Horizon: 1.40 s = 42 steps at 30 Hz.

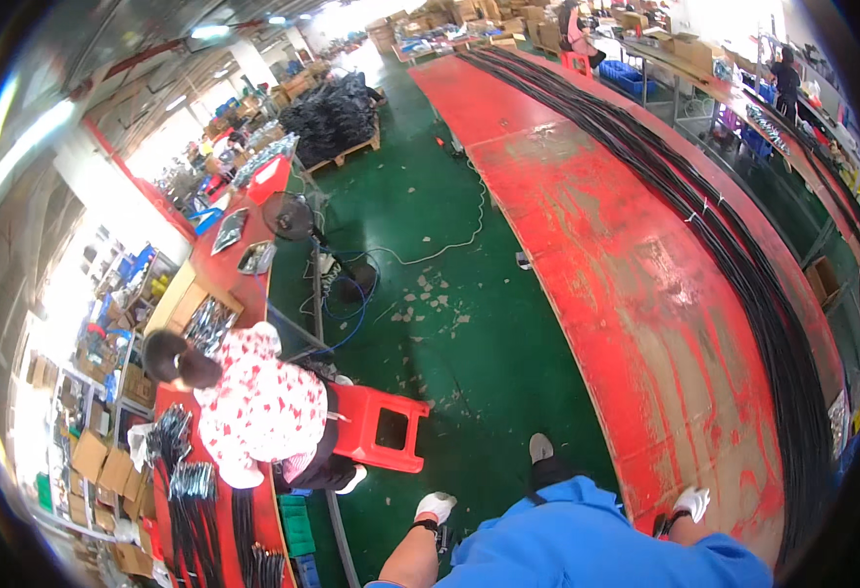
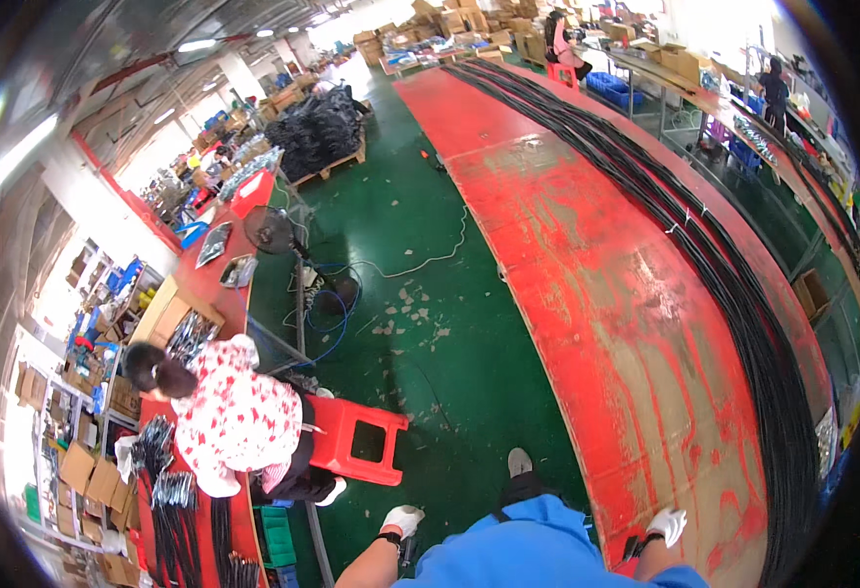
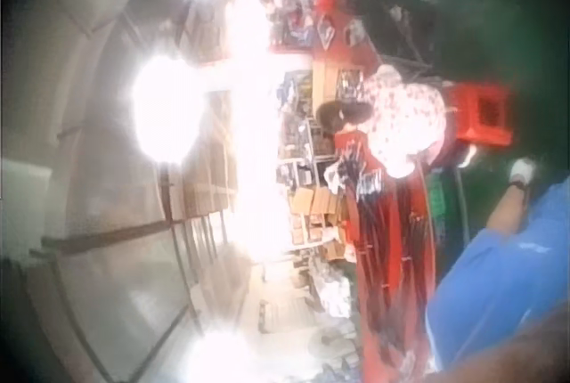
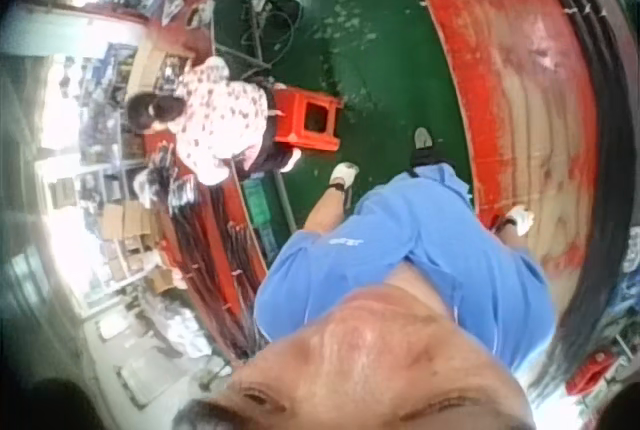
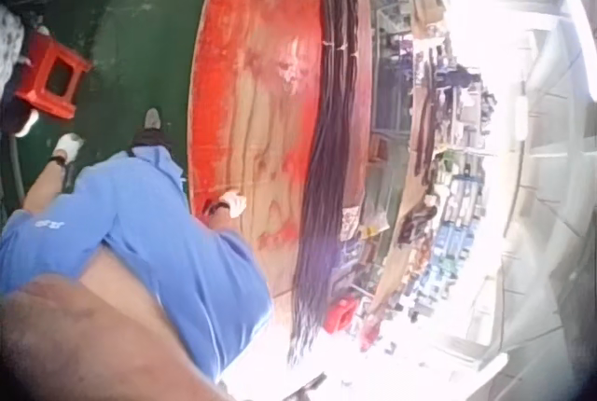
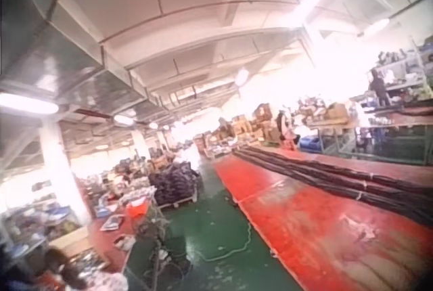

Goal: Organizing and bundling long black cables on a work table in a factory setting.

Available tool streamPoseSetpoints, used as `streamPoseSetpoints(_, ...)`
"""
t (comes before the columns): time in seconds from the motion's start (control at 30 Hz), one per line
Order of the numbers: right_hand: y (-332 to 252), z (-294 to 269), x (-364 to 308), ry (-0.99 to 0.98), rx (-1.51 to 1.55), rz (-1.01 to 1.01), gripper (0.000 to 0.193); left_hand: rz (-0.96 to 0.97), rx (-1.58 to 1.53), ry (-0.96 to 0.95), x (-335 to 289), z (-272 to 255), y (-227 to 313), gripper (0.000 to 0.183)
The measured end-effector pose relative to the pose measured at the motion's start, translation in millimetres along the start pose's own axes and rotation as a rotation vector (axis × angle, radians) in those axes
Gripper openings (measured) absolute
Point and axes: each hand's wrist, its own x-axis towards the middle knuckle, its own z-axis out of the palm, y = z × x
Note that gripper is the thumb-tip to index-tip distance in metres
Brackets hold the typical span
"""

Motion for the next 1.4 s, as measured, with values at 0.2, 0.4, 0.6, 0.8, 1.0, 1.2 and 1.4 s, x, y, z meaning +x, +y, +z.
streamPoseSetpoints(0.2, -316, 22, 63, -0.212, 0.212, -0.436, 0.028, 0.38, 0.529, 0.16, 103, -93, 26, 0.026)
streamPoseSetpoints(0.4, -699, -44, 19, -0.362, 0.398, -0.859, 0.037, -0.31, -0.855, 0.069, 191, -183, 67, 0.017)
streamPoseSetpoints(0.6, -843, -2, -3, -0.332, 0.172, -0.921, 0.041, -0.575, -0.865, -0.138, 303, -261, 87, 0.015)
streamPoseSetpoints(0.8, -878, 32, 28, -0.531, -0.149, -0.582, 0.055, 0.36, 0.223, 0.176, 471, -415, 58, 0.018)
streamPoseSetpoints(1.0, -969, 58, 37, -0.404, -0.213, -0.202, 0.051, 0.061, -0.654, 0.297, 670, -670, 219, 0.03)
streamPoseSetpoints(1.2, -1197, 110, 33, -0.023, 0.012, -0.198, 0.031, 0.237, 0.044, 0.241, 808, -806, 302, 0.03)
streamPoseSetpoints(1.4, -1499, 137, 51, -0.005, 0.101, -0.405, 0.03, 0.042, -0.208, 0.078, 923, -876, 323, 0.037)
